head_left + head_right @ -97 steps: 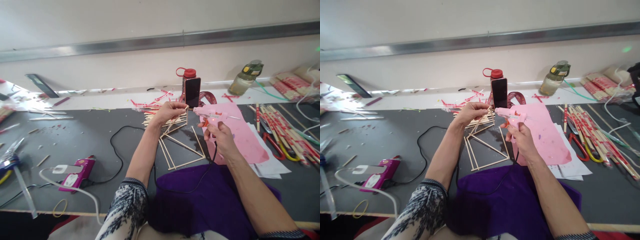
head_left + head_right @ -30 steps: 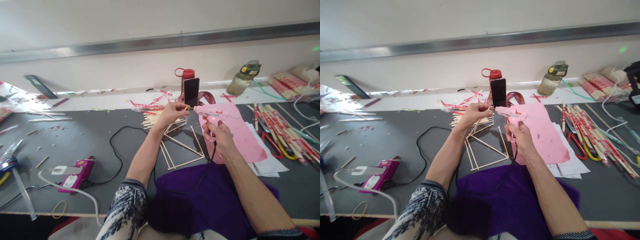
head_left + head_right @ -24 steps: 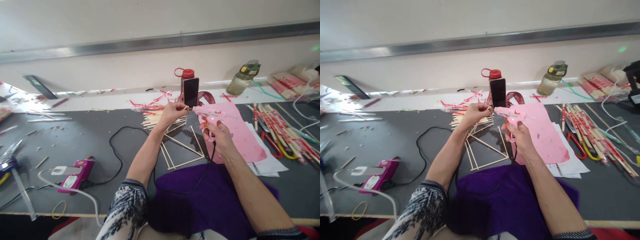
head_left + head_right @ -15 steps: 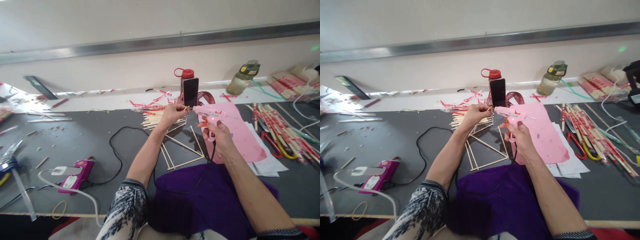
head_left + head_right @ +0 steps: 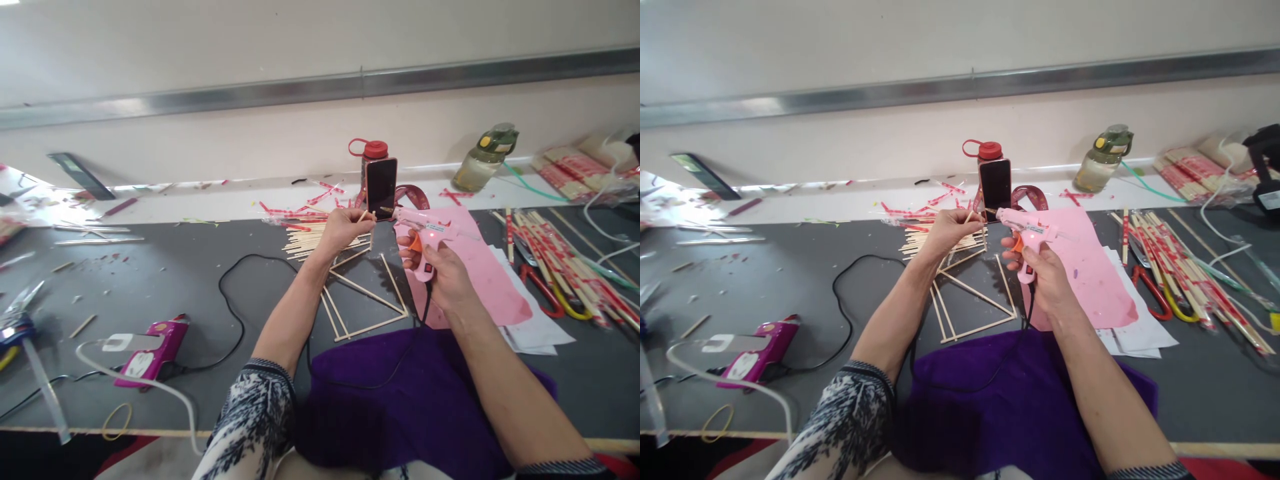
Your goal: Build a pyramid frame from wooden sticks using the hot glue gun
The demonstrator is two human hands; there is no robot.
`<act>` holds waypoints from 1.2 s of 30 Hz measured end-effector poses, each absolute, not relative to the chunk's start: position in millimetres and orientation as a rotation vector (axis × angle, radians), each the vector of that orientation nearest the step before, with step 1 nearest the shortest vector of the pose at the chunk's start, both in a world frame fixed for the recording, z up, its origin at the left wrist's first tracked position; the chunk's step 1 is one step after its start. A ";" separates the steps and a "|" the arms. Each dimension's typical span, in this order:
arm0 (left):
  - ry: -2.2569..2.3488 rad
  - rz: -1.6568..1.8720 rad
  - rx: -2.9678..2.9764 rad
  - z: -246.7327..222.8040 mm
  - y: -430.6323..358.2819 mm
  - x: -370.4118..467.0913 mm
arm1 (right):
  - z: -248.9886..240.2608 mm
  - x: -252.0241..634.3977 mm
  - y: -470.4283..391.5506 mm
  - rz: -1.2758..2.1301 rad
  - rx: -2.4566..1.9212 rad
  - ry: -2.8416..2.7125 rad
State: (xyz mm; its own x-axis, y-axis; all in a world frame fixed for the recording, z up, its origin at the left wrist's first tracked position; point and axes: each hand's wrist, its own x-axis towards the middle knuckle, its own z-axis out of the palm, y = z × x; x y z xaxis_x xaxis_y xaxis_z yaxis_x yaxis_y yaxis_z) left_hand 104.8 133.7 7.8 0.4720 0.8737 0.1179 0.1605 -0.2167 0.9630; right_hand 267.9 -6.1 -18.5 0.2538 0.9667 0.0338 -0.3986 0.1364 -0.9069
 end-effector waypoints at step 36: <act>0.915 0.833 1.728 10.6 133.0 101.2 | -11.9 271.1 -11.8 1.146 -0.940 -0.824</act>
State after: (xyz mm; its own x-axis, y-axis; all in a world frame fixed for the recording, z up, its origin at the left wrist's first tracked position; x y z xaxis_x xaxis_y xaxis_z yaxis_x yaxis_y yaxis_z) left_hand 101.2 133.0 10.6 0.4828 0.8674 0.1203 0.2010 -0.2435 0.9488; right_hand 271.1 -11.8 -11.9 0.2207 0.9735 0.0603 -0.3680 0.1404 -0.9192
